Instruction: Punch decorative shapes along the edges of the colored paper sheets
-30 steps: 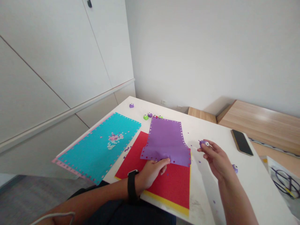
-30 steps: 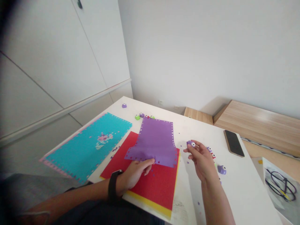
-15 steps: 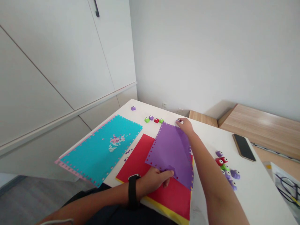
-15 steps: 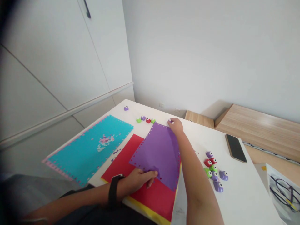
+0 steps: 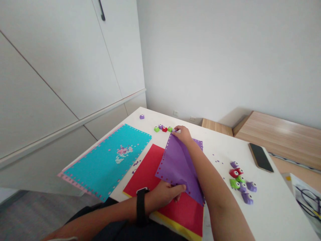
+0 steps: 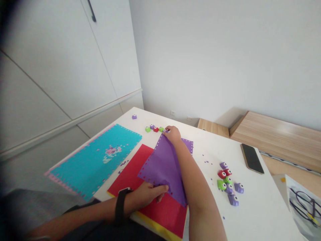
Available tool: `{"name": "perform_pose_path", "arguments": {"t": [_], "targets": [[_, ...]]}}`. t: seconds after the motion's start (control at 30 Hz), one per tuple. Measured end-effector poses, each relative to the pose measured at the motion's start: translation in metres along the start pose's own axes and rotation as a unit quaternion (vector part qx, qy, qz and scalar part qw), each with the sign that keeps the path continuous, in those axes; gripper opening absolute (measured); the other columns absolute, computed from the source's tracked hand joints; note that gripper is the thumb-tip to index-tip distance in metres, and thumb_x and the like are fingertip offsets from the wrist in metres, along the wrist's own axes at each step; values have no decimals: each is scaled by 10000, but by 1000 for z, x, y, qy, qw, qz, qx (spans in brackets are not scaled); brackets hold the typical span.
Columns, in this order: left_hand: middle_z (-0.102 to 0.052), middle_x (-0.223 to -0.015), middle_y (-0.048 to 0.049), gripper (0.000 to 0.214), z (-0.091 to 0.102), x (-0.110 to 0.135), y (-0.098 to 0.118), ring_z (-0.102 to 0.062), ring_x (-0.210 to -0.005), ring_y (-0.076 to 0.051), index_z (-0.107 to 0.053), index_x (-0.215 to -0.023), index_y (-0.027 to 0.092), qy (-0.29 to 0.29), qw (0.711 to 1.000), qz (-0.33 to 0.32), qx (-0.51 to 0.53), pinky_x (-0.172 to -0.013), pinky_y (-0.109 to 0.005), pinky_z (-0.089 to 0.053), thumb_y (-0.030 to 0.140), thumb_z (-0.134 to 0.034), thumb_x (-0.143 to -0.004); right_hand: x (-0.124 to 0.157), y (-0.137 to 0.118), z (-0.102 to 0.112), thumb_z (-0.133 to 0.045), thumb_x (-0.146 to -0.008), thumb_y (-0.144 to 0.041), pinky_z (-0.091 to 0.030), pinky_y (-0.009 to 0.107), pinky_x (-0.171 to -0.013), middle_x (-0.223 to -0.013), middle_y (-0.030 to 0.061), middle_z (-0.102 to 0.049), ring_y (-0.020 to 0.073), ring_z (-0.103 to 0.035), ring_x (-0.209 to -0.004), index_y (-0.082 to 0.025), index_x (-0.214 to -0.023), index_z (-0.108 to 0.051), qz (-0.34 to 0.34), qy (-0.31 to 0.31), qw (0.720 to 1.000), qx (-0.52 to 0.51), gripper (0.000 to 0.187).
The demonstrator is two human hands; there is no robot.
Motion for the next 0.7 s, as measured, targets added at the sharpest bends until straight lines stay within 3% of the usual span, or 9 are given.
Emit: {"name": "perform_pose_path", "arguments": {"t": [0.23,0.37,0.43,0.53,0.6,0.7], "targets": [[-488,-502,22,514,0,-3,-6,-477,-550,-150,-510,-489,213,2,1000,-6,-7,-619,-293,-383,621,-553,-799,7,-42,-17,-678,-940,-395,-497,479,-978,-1148,74,-689,245,-642,-1078,-175,-1112,-678,40,-20,999,-24,279],[-517,-521,15,504,0,-7,-12,-496,-559,-156,-538,-505,210,11,1000,0,2,-620,-297,-383,619,-558,-799,17,-70,-10,-708,-907,-365,-500,373,-922,-1095,57,-733,210,-664,-977,-204,-1127,-701,60,-19,997,-53,273],[-537,-534,9,500,2,-9,-17,-513,-565,-165,-555,-517,209,30,999,12,24,-614,-301,-386,641,-591,-765,30,-79,8,-679,-919,-349,-499,318,-880,-1105,41,-743,186,-665,-917,-223,-1185,-692,68,-9,995,-66,295],[-559,-544,1,499,3,-12,-20,-540,-586,-176,-606,-550,200,38,998,14,56,-637,-308,-403,654,-597,-757,64,-76,51,-640,-929,-329,-502,299,-853,-1147,34,-741,176,-664,-873,-236,-1226,-683,68,12,995,-69,314],[-589,-562,-11,514,2,-13,-19,-553,-599,-179,-653,-578,190,25,997,5,67,-659,-312,-413,654,-569,-783,99,-60,86,-635,-919,-346,-503,319,-852,-1126,39,-750,196,-665,-880,-253,-1174,-712,50,27,997,-55,283],[-657,-629,-33,523,3,-12,-17,-570,-624,-179,-723,-644,176,10,997,-4,74,-693,-314,-429,651,-568,-798,165,-13,140,-565,-933,-425,-499,358,-768,-1021,60,-753,223,-647,-808,-246,-1130,-714,-25,89,996,-7,305]]}}
Point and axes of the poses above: each hand's wrist, its own x-axis away from the middle knuckle, its own z-axis out of the back of the hand, y = z × x, the point moved 9 cm from there along -x, towards the middle knuckle
